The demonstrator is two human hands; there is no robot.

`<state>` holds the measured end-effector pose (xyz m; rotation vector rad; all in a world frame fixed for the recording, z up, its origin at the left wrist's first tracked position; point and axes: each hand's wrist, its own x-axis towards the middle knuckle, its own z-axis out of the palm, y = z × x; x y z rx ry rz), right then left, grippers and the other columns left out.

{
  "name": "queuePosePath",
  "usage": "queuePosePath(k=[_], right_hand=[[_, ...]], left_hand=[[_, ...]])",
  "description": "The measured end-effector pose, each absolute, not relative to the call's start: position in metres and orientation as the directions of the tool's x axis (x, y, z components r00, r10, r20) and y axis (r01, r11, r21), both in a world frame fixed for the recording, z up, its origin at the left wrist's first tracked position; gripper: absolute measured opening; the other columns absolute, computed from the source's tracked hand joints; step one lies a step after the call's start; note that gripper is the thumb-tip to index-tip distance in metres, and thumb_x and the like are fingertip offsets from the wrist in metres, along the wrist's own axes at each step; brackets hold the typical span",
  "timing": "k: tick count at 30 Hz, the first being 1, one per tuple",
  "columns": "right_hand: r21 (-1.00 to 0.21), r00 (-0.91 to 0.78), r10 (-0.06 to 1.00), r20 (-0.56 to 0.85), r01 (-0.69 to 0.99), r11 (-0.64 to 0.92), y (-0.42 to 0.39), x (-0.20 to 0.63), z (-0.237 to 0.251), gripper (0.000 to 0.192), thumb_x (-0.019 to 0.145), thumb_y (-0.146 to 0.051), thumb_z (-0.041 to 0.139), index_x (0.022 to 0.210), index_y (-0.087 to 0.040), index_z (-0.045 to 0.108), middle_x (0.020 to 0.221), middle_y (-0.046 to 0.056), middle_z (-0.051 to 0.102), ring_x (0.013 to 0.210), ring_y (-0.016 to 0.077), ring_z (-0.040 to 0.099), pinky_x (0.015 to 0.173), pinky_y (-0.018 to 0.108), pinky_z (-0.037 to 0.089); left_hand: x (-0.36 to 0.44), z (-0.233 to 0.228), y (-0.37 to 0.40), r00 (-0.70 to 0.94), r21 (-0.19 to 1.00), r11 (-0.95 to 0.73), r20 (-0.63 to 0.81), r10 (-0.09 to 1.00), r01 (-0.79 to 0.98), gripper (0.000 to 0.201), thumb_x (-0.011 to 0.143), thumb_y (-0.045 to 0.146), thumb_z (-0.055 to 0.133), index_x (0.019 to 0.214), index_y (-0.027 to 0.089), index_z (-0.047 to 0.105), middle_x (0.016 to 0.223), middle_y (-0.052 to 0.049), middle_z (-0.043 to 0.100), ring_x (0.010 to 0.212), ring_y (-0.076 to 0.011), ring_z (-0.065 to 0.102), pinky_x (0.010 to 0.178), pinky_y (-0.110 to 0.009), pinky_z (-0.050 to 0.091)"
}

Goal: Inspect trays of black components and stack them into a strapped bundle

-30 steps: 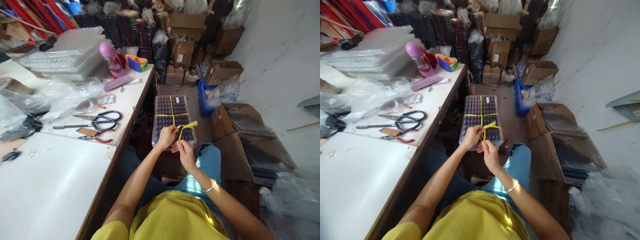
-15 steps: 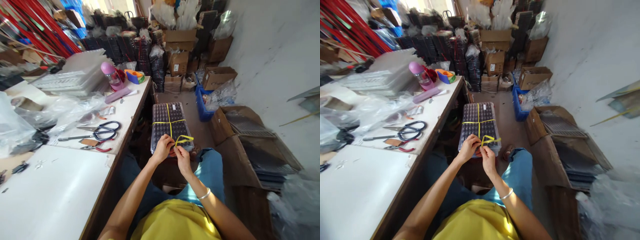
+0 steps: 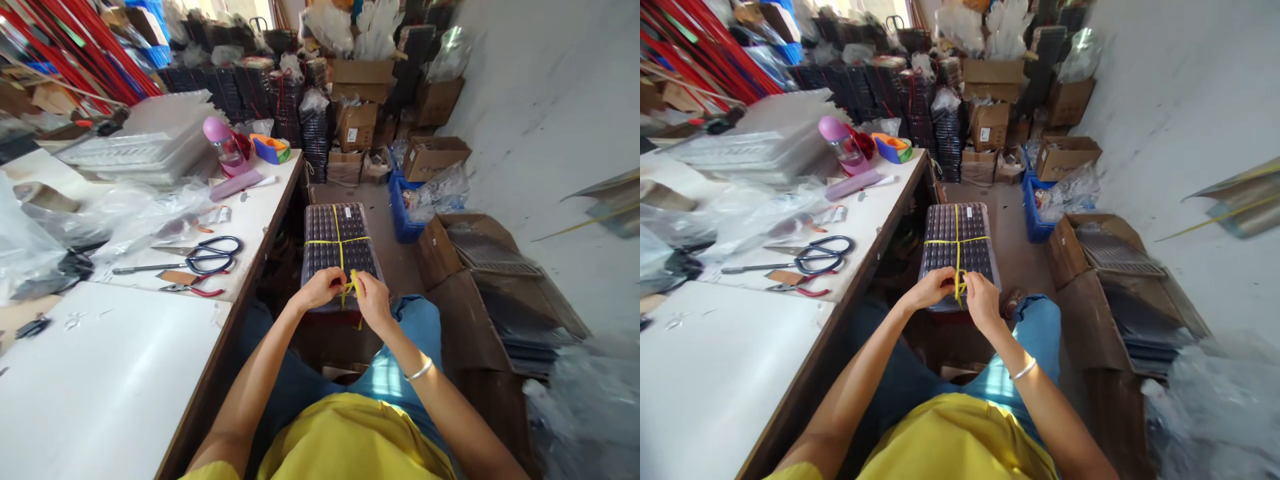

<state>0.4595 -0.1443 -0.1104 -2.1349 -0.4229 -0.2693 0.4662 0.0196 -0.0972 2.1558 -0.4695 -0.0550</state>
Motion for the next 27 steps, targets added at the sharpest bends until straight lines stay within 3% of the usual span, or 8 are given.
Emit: queuePosePath(k=[2,4,9,14,18,21,27], right_hand=[[-0.696,0.924,0.210,0.319,0.379,-0.610,-0.141,0.469,-0.112,0.019,0.086,-0.022,0.045,0.074,-0.020,0.059,0.061,0.002,0.059,0.059,0.0171,0.055,0.058,0.027,0.037],[-0.639,0.926,0.224,0.305,0.373,-0.673,-0.137,0.473,-0.114,0.014,0.083,-0.019,0.049,0.071,-0.020,0.058,0.056,0.000,0.055,0.055,0.0161,0.052,0.055,0.026,0.033],[-0.513,0.876,0.364,0.316,0.481,-0.711,-0.135,0.460,-0.112,0.019,0.085,-0.015,0.044,0.074,-0.019,0.058,0.075,0.005,0.059,0.067,0.0161,0.054,0.061,0.026,0.036],[-0.459,0.837,0.429,0.340,0.546,-0.701,-0.138,0.442,-0.113,0.019,0.088,-0.020,0.044,0.078,-0.019,0.060,0.079,0.007,0.057,0.074,0.0189,0.054,0.067,0.028,0.039],[-0.514,0.860,0.350,0.371,0.504,-0.694,-0.134,0.438,-0.119,0.024,0.092,-0.020,0.039,0.078,-0.018,0.059,0.078,0.007,0.057,0.073,0.0189,0.054,0.068,0.029,0.039],[-0.596,0.881,0.286,0.377,0.467,-0.653,-0.131,0.437,-0.124,0.022,0.090,-0.018,0.038,0.083,-0.017,0.059,0.082,0.008,0.058,0.076,0.0191,0.055,0.070,0.029,0.041],[-0.780,0.939,0.146,0.312,0.341,-0.525,-0.139,0.439,-0.129,0.013,0.085,-0.024,0.049,0.090,-0.017,0.060,0.078,0.006,0.063,0.070,0.0186,0.058,0.068,0.030,0.043]], left_hand=[[0.463,-0.100,0.020,0.929,0.803,-0.508,0.146,-0.339,-0.311,0.013,0.069,0.005,0.055,0.073,0.017,0.054,0.073,0.003,0.053,0.068,-0.0108,0.050,0.064,-0.021,0.039],[0.460,-0.104,0.019,0.942,0.817,-0.496,0.162,-0.294,-0.295,0.015,0.069,0.004,0.051,0.075,0.017,0.052,0.073,0.003,0.052,0.068,-0.0110,0.050,0.064,-0.022,0.039],[0.460,-0.107,0.015,0.949,0.861,-0.427,0.176,-0.262,-0.277,0.032,0.071,0.002,0.044,0.097,0.019,0.048,0.075,0.004,0.055,0.066,-0.0096,0.053,0.063,-0.021,0.042],[0.464,-0.107,0.016,0.942,0.865,-0.415,0.167,-0.290,-0.281,0.034,0.069,0.000,0.044,0.096,0.019,0.050,0.074,0.004,0.057,0.064,-0.0093,0.054,0.061,-0.020,0.043],[0.464,-0.107,0.017,0.936,0.839,-0.448,0.185,-0.299,-0.309,0.038,0.068,-0.003,0.043,0.098,0.018,0.052,0.077,0.002,0.060,0.068,-0.0107,0.056,0.066,-0.021,0.044],[0.463,-0.103,0.016,0.923,0.798,-0.491,0.203,-0.328,-0.350,0.033,0.068,-0.004,0.042,0.088,0.017,0.060,0.081,-0.001,0.061,0.080,-0.0136,0.057,0.076,-0.025,0.044],[0.465,-0.094,0.016,0.901,0.747,-0.538,0.190,-0.390,-0.390,0.027,0.071,-0.002,0.043,0.074,0.016,0.062,0.079,-0.003,0.058,0.078,-0.0152,0.056,0.077,-0.027,0.044]])
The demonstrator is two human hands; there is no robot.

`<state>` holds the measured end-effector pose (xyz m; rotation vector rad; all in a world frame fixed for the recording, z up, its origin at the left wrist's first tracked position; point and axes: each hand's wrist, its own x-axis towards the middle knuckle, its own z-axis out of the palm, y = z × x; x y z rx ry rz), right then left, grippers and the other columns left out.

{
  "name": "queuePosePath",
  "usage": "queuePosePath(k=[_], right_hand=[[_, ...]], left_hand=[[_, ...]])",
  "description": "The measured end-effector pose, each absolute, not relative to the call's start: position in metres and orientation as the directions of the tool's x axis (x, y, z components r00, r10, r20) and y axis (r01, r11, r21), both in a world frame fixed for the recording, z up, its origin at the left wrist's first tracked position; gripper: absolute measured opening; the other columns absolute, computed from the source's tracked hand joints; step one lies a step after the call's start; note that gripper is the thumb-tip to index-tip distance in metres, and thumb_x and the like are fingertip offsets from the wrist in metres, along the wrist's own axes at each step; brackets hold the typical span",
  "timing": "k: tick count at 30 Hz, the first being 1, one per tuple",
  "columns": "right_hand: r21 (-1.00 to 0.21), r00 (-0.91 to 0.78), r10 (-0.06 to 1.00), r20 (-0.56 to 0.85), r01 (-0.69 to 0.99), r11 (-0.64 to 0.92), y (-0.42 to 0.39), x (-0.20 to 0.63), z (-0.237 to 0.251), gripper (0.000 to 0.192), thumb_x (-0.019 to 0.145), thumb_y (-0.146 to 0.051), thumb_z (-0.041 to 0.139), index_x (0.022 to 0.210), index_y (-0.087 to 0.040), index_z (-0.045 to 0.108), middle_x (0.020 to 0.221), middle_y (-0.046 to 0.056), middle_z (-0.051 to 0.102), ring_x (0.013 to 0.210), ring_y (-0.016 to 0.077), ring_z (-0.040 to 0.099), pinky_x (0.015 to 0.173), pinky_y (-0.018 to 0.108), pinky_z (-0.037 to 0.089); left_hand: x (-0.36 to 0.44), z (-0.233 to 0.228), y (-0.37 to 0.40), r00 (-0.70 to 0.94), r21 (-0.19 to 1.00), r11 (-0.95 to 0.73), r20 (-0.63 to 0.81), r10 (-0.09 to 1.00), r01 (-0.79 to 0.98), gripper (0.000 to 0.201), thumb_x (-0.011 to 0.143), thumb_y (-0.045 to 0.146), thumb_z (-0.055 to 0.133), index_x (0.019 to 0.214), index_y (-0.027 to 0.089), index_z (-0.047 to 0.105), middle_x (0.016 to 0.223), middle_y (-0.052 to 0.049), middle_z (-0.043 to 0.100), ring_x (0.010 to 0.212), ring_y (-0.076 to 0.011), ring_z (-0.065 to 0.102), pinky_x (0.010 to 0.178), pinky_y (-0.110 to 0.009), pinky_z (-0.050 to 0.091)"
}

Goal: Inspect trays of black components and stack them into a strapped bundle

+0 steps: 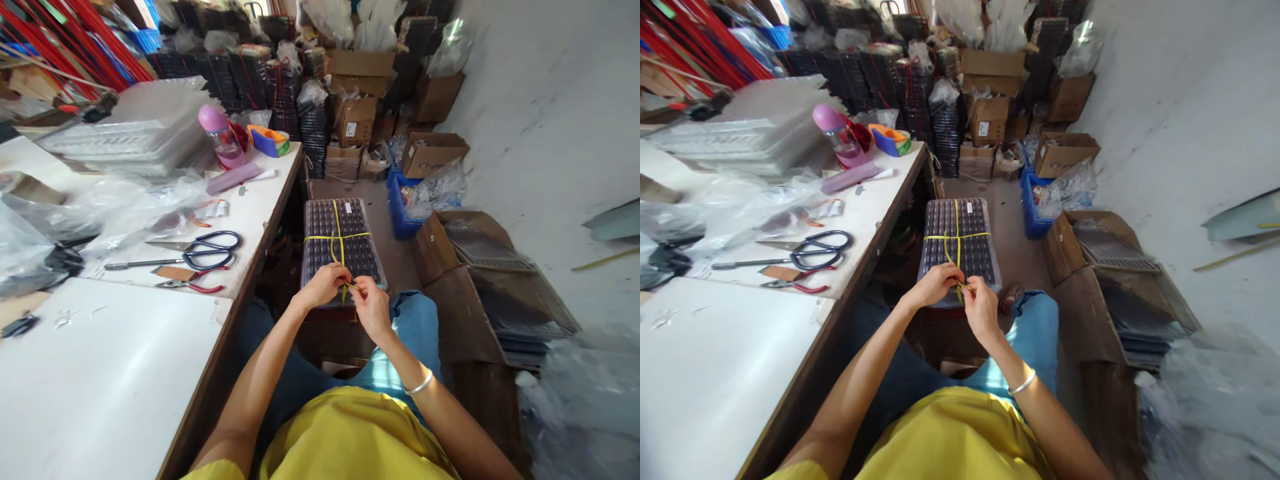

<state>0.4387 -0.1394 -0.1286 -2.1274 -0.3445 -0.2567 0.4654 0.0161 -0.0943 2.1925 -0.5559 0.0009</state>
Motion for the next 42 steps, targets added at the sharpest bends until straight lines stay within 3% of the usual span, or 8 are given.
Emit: queuePosePath(k=[5,10,14,19,29,34,39,42], right_hand=[[-0.895,0.972,0.099,0.215,0.237,-0.379,-0.138,0.437,-0.124,0.015,0.080,-0.030,0.054,0.075,-0.020,0.064,0.076,0.006,0.061,0.072,0.0197,0.055,0.071,0.031,0.041],[-0.995,0.989,0.147,-0.012,0.002,-0.096,-0.125,0.436,-0.126,0.028,0.077,-0.045,0.054,0.068,-0.019,0.058,0.053,-0.003,0.044,0.045,0.0112,0.037,0.045,0.025,0.030],[-0.977,0.966,0.214,-0.142,-0.172,0.128,-0.122,0.434,-0.125,0.036,0.074,-0.056,0.054,0.075,-0.020,0.052,0.055,-0.007,0.036,0.040,0.0063,0.023,0.038,0.021,0.020],[-0.937,0.955,0.236,-0.178,-0.238,0.257,-0.123,0.434,-0.122,0.036,0.068,-0.054,0.060,0.076,-0.021,0.048,0.058,-0.007,0.037,0.041,0.0052,0.024,0.040,0.021,0.024],[-1.000,1.000,-0.015,-0.005,-0.005,-0.019,-0.143,0.429,-0.158,0.024,0.077,-0.040,0.061,0.081,-0.023,0.045,0.061,-0.006,0.043,0.054,0.0105,0.042,0.052,0.023,0.035],[-0.981,0.996,-0.026,0.089,0.083,-0.176,-0.149,0.430,-0.173,0.022,0.080,-0.041,0.056,0.075,-0.023,0.045,0.067,-0.001,0.052,0.058,0.0137,0.050,0.060,0.027,0.040],[-0.958,0.986,0.020,0.166,0.166,-0.234,-0.150,0.425,-0.166,0.016,0.085,-0.037,0.052,0.088,-0.022,0.053,0.071,0.002,0.061,0.064,0.0178,0.059,0.061,0.028,0.043],[-0.950,0.985,0.095,0.146,0.166,-0.265,-0.148,0.412,-0.160,0.020,0.091,-0.036,0.043,0.088,-0.022,0.056,0.063,-0.001,0.057,0.053,0.0149,0.055,0.053,0.025,0.042]], left_hand=[[0.468,-0.097,0.016,0.904,0.754,-0.536,0.179,-0.388,-0.379,0.025,0.071,-0.002,0.043,0.075,0.017,0.060,0.079,-0.002,0.059,0.079,-0.0141,0.057,0.076,-0.026,0.044],[0.461,-0.103,0.013,0.936,0.774,-0.542,0.186,-0.298,-0.327,0.031,0.070,-0.003,0.041,0.089,0.019,0.051,0.077,0.001,0.058,0.074,-0.0124,0.055,0.068,-0.023,0.044],[0.444,-0.103,0.014,0.935,0.755,-0.560,0.214,-0.282,-0.342,0.022,0.081,0.004,0.038,0.091,0.020,0.050,0.086,-0.002,0.057,0.082,-0.0143,0.053,0.074,-0.027,0.044],[0.434,-0.103,0.012,0.908,0.706,-0.579,0.251,-0.334,-0.408,0.010,0.089,0.016,0.044,0.094,0.019,0.051,0.098,-0.006,0.056,0.093,-0.0183,0.049,0.083,-0.032,0.042],[0.450,-0.109,0.030,0.913,0.654,-0.641,0.228,-0.338,-0.401,0.020,0.091,0.019,0.040,0.075,0.019,0.051,0.091,-0.007,0.054,0.088,-0.0202,0.044,0.084,-0.035,0.037],[0.452,-0.100,0.032,0.938,0.708,-0.618,0.214,-0.272,-0.341,0.019,0.089,0.020,0.045,0.070,0.020,0.050,0.084,-0.005,0.054,0.085,-0.0196,0.046,0.083,-0.034,0.038],[0.426,-0.097,0.017,0.967,0.806,-0.567,0.248,0.062,-0.170,0.008,0.085,0.023,0.052,0.077,0.020,0.051,0.087,-0.004,0.051,0.086,-0.0186,0.047,0.082,-0.033,0.039],[0.403,-0.111,-0.002,0.946,0.914,-0.405,0.119,0.303,0.015,0.018,0.089,0.032,0.045,0.081,0.019,0.053,0.080,-0.003,0.052,0.077,-0.0175,0.048,0.075,-0.033,0.041]])
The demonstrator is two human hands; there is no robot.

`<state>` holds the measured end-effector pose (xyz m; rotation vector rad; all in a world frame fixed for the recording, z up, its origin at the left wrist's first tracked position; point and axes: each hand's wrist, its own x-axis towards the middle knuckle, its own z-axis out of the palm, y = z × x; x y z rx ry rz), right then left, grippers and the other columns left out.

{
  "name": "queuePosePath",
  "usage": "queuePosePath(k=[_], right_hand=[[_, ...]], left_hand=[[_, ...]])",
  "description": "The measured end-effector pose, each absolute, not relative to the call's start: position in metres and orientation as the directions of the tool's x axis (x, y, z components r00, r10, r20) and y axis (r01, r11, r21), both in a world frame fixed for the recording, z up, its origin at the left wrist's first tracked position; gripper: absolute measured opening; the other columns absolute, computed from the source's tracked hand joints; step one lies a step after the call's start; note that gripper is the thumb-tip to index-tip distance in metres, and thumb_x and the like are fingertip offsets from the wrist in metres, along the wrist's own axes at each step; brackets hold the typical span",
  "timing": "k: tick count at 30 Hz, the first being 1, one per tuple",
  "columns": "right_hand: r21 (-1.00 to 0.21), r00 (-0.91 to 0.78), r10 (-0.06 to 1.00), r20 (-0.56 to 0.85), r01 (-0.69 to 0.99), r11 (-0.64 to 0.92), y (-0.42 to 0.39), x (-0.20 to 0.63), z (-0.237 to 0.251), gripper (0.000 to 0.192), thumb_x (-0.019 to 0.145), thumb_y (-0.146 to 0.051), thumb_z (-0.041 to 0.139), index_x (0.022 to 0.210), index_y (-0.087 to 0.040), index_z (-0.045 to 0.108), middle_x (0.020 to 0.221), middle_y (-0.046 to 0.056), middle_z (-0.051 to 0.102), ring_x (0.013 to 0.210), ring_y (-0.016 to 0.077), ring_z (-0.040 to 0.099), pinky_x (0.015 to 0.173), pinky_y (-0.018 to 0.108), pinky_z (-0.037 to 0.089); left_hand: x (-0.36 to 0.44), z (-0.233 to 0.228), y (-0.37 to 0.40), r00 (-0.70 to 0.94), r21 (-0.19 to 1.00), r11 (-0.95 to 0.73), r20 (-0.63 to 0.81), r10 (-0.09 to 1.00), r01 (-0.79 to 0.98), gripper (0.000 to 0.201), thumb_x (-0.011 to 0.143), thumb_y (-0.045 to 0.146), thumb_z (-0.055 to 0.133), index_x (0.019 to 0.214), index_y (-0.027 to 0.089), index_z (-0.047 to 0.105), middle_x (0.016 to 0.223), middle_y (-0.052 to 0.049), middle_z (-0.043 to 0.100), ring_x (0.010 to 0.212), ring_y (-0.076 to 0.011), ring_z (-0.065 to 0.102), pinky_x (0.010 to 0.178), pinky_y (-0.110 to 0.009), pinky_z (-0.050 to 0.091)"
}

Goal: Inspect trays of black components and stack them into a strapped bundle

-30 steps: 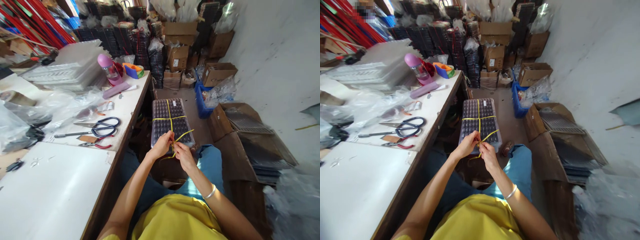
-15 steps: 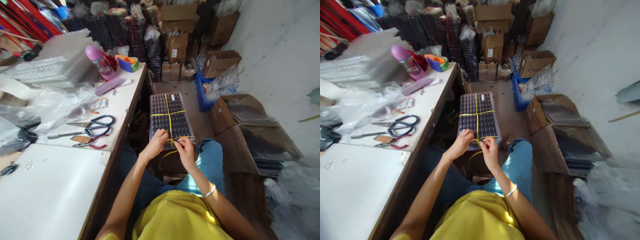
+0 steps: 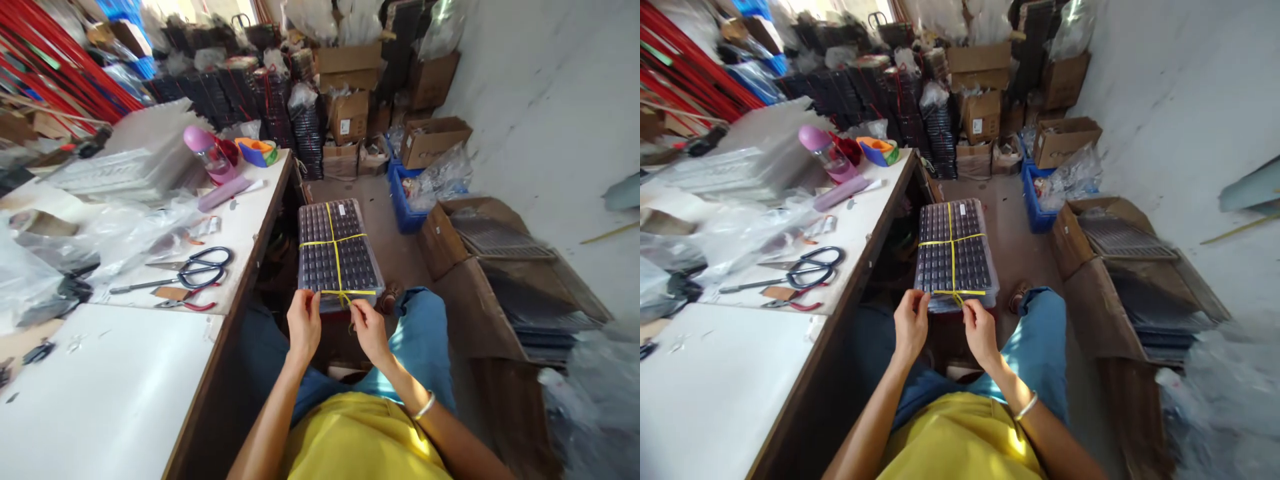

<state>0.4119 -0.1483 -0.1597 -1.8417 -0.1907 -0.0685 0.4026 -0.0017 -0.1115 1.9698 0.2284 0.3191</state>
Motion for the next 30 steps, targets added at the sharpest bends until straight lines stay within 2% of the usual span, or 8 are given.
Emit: queuePosePath(k=[4,8,12,15,20,25,28,30], right_hand=[[-0.922,0.973,0.207,0.104,0.172,-0.346,-0.144,0.400,-0.150,0.024,0.092,-0.033,0.037,0.083,-0.022,0.056,0.059,-0.002,0.057,0.046,0.0134,0.054,0.048,0.024,0.041],[-0.850,0.963,0.246,0.112,0.221,-0.479,-0.145,0.403,-0.144,0.022,0.089,-0.029,0.040,0.086,-0.020,0.060,0.062,0.002,0.063,0.051,0.0168,0.058,0.051,0.025,0.041],[-0.761,0.956,0.258,0.139,0.270,-0.590,-0.145,0.404,-0.140,0.026,0.086,-0.024,0.039,0.094,-0.018,0.063,0.079,0.009,0.069,0.065,0.0214,0.063,0.060,0.028,0.041],[-0.710,0.947,0.290,0.139,0.300,-0.637,-0.142,0.400,-0.138,0.029,0.086,-0.021,0.035,0.089,-0.016,0.064,0.078,0.011,0.069,0.067,0.0223,0.063,0.061,0.029,0.039],[-0.683,0.921,0.366,0.131,0.351,-0.640,-0.142,0.395,-0.137,0.027,0.086,-0.018,0.034,0.077,-0.017,0.059,0.069,0.009,0.065,0.063,0.0201,0.062,0.059,0.027,0.038],[-0.731,0.908,0.402,0.119,0.354,-0.584,-0.152,0.403,-0.141,0.024,0.089,-0.023,0.037,0.074,-0.021,0.056,0.061,0.001,0.063,0.056,0.0157,0.060,0.054,0.023,0.039],[-0.752,0.934,0.340,0.113,0.304,-0.585,-0.152,0.412,-0.144,0.020,0.090,-0.027,0.039,0.089,-0.020,0.058,0.059,-0.001,0.062,0.048,0.0144,0.057,0.049,0.023,0.039],[-0.756,0.950,0.287,0.125,0.278,-0.592,-0.147,0.419,-0.144,0.023,0.091,-0.029,0.038,0.102,-0.017,0.055,0.067,0.000,0.065,0.050,0.0141,0.058,0.051,0.023,0.041]], left_hand=[[0.395,-0.131,-0.031,0.955,0.980,-0.046,-0.175,0.237,0.191,0.030,0.082,0.043,0.053,0.074,0.015,0.061,0.065,-0.003,0.058,0.061,-0.0152,0.053,0.059,-0.029,0.043],[0.409,-0.133,-0.044,0.934,0.931,0.268,-0.303,0.188,0.248,0.034,0.070,0.045,0.062,0.074,0.012,0.065,0.063,-0.004,0.060,0.053,-0.0120,0.052,0.051,-0.025,0.041],[0.417,-0.131,-0.044,0.905,0.869,0.433,-0.361,0.225,0.239,0.029,0.058,0.039,0.068,0.065,0.011,0.064,0.059,-0.004,0.060,0.050,-0.0098,0.051,0.050,-0.023,0.038],[0.419,-0.130,-0.045,0.891,0.855,0.464,-0.379,0.250,0.233,0.026,0.057,0.036,0.067,0.062,0.011,0.064,0.056,-0.005,0.060,0.050,-0.0113,0.053,0.052,-0.024,0.040],[0.421,-0.130,-0.044,0.905,0.924,0.305,-0.320,0.280,0.232,0.024,0.068,0.033,0.060,0.065,0.010,0.064,0.055,-0.006,0.060,0.051,-0.0134,0.054,0.053,-0.026,0.041],[0.407,-0.125,-0.020,0.937,0.975,-0.149,-0.108,0.333,0.165,0.021,0.076,0.031,0.060,0.064,0.015,0.061,0.056,-0.002,0.054,0.054,-0.0146,0.050,0.059,-0.029,0.039],[0.402,-0.122,-0.005,0.937,0.911,-0.407,0.086,0.339,0.064,0.005,0.078,0.020,0.058,0.081,0.018,0.062,0.078,-0.004,0.056,0.077,-0.0187,0.051,0.076,-0.033,0.038],[0.403,-0.122,0.000,0.949,0.852,-0.523,0.176,0.263,-0.013,0.010,0.079,0.015,0.055,0.084,0.020,0.061,0.090,-0.005,0.056,0.088,-0.0205,0.048,0.084,-0.036,0.035]])
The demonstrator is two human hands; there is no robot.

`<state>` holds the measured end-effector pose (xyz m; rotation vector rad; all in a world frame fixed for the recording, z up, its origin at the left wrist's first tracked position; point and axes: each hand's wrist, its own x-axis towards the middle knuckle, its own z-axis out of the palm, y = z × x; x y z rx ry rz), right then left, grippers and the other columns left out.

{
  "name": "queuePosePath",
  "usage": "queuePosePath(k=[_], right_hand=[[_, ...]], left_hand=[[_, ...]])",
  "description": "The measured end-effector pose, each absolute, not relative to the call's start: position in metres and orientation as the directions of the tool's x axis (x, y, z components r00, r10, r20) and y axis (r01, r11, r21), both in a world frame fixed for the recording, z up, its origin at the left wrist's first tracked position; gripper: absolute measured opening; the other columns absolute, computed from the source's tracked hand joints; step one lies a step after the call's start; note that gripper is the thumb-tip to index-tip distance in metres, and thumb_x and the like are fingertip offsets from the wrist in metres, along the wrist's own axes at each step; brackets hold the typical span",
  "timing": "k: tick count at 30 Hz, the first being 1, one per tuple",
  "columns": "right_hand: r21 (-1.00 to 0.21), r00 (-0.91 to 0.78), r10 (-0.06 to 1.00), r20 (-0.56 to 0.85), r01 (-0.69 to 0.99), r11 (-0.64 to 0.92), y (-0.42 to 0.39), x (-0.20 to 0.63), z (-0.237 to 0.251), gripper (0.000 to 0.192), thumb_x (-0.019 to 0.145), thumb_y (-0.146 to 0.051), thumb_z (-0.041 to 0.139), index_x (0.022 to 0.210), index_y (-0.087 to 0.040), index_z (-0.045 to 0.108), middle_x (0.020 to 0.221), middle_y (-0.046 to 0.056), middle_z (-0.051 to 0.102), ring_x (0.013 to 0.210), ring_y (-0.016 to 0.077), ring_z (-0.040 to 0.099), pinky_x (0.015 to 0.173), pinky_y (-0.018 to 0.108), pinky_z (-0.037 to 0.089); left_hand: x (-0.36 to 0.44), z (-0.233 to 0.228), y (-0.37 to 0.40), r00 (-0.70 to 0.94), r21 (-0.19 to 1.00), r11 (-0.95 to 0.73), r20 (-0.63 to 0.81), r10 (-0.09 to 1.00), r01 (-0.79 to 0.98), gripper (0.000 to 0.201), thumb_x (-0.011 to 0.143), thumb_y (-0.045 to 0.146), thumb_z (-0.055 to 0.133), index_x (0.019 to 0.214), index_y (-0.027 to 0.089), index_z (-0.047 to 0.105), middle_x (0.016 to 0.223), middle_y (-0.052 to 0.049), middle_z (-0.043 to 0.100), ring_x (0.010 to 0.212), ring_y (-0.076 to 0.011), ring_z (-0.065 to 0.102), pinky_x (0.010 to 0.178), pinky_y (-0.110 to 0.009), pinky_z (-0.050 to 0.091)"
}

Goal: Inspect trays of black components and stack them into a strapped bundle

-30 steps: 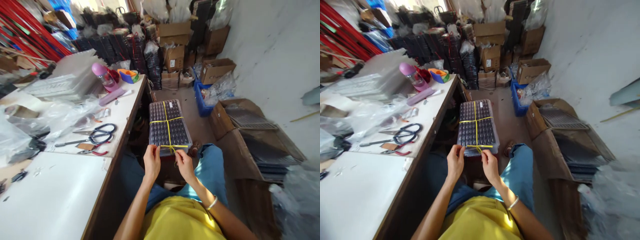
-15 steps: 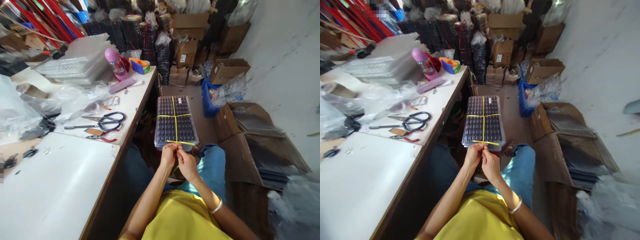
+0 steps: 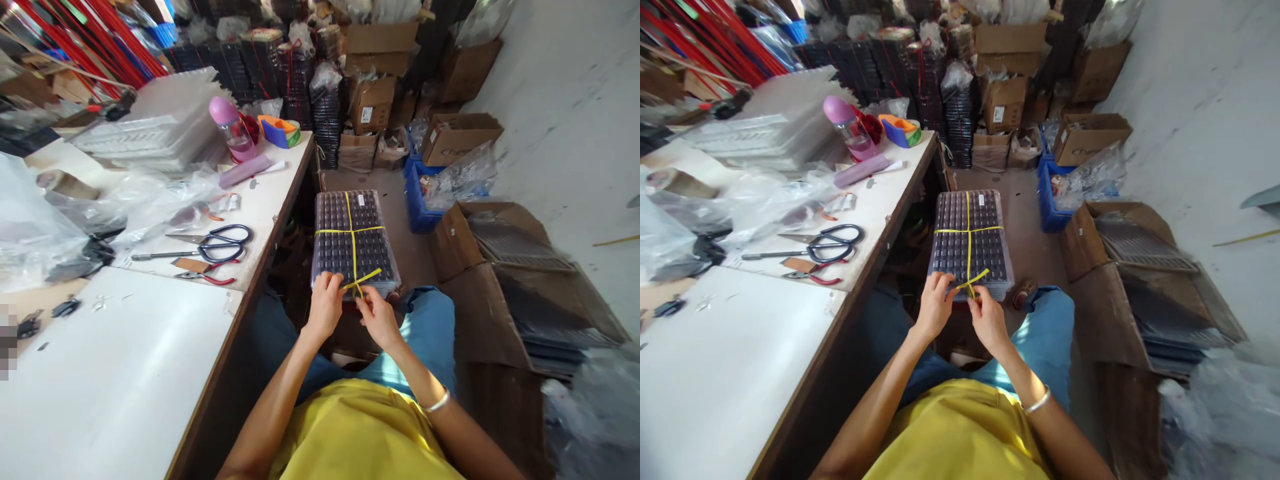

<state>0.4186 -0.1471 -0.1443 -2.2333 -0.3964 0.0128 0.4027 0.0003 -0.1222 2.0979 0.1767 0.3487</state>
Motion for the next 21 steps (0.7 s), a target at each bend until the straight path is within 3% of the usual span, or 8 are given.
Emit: queuePosePath(k=[3,5,10,15,18,21], right_hand=[[-0.734,0.956,0.246,0.159,0.281,-0.619,-0.141,0.429,-0.140,0.024,0.093,-0.030,0.036,0.097,-0.017,0.056,0.072,0.003,0.066,0.056,0.0147,0.060,0.056,0.024,0.041],[-0.700,0.951,0.242,0.191,0.304,-0.646,-0.140,0.435,-0.136,0.024,0.093,-0.029,0.038,0.088,-0.018,0.059,0.072,0.004,0.066,0.061,0.0161,0.060,0.059,0.025,0.040],[-0.617,0.937,0.241,0.254,0.349,-0.706,-0.145,0.439,-0.131,0.027,0.092,-0.031,0.042,0.074,-0.019,0.060,0.070,0.005,0.066,0.063,0.0175,0.058,0.060,0.027,0.034],[-0.567,0.936,0.226,0.272,0.345,-0.748,-0.147,0.441,-0.136,0.027,0.092,-0.029,0.044,0.071,-0.019,0.058,0.066,0.004,0.065,0.060,0.0167,0.057,0.058,0.027,0.030],[-0.554,0.940,0.211,0.267,0.329,-0.765,-0.145,0.441,-0.139,0.028,0.092,-0.028,0.044,0.068,-0.019,0.057,0.062,0.003,0.064,0.057,0.0156,0.056,0.057,0.026,0.029],[-0.541,0.946,0.197,0.258,0.311,-0.781,-0.142,0.441,-0.141,0.029,0.093,-0.028,0.044,0.067,-0.019,0.056,0.061,0.002,0.063,0.055,0.0150,0.055,0.056,0.027,0.028]], left_hand=[[0.403,-0.126,-0.001,0.961,0.773,-0.626,0.239,0.141,-0.100,0.011,0.081,0.015,0.054,0.077,0.021,0.061,0.092,-0.006,0.055,0.090,-0.0218,0.045,0.086,-0.038,0.034],[0.401,-0.129,-0.004,0.958,0.739,-0.662,0.264,0.111,-0.127,0.008,0.079,0.015,0.057,0.082,0.021,0.062,0.095,-0.006,0.054,0.091,-0.0229,0.044,0.085,-0.040,0.033],[0.396,-0.132,-0.012,0.934,0.741,-0.659,0.314,0.172,-0.128,0.008,0.084,0.015,0.052,0.083,0.018,0.059,0.091,-0.007,0.052,0.087,-0.0217,0.044,0.083,-0.041,0.034],[0.402,-0.125,-0.017,0.950,0.843,-0.516,0.269,0.158,-0.153,0.016,0.086,0.028,0.053,0.074,0.018,0.051,0.079,-0.002,0.052,0.073,-0.0142,0.049,0.067,-0.027,0.041],[0.404,-0.125,-0.020,0.969,0.891,-0.445,0.184,0.167,-0.092,0.023,0.087,0.028,0.046,0.067,0.018,0.044,0.059,0.005,0.044,0.054,-0.0095,0.042,0.052,-0.021,0.035],[0.404,-0.127,-0.022,0.965,0.902,-0.432,0.126,0.232,-0.014,0.023,0.083,0.021,0.045,0.061,0.019,0.039,0.052,0.007,0.037,0.049,-0.0083,0.035,0.048,-0.021,0.027]])
